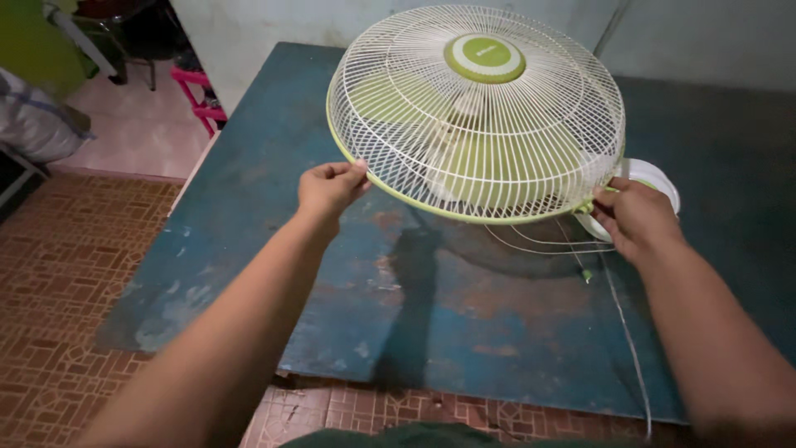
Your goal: The person assembles a table fan by attaching the front grille and securing the central hub cap. They align the grille over the fan blades and press the hub cap into place, then attach the outer ring to complete the assembly.
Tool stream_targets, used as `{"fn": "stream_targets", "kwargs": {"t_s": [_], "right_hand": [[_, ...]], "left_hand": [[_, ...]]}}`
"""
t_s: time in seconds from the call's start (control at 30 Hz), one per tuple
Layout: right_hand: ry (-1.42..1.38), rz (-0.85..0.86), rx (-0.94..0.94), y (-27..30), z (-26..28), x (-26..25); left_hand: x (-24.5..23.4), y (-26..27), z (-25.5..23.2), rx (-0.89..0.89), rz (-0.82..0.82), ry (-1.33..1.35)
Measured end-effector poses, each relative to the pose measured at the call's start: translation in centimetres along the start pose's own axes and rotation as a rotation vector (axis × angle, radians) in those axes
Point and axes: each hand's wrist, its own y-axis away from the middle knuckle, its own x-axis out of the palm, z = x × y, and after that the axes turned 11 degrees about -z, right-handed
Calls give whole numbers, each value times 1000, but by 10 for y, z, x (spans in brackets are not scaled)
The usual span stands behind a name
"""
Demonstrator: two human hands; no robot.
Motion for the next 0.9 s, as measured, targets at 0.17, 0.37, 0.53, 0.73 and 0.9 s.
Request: {"fn": "stream_targets", "kwargs": {"t_s": [0.17, 0.37, 0.53, 0.73, 0.9], "right_hand": [[-54, -39, 23, -12, -4, -2], [9, -47, 7, -43, -20, -9], [-138, 19, -61, -54, -35, -9], [-81, -86, -81, -46, -31, -4], [-206, -85, -122, -39, -28, 2]], "left_hand": [[4, 16, -11, 58, -25, 35], [3, 37, -24, 190, -98, -132], [7, 44, -28, 291, -121, -178], [10, 44, -32, 258, -206, -260], [10, 32, -26, 207, -151, -128]]}}
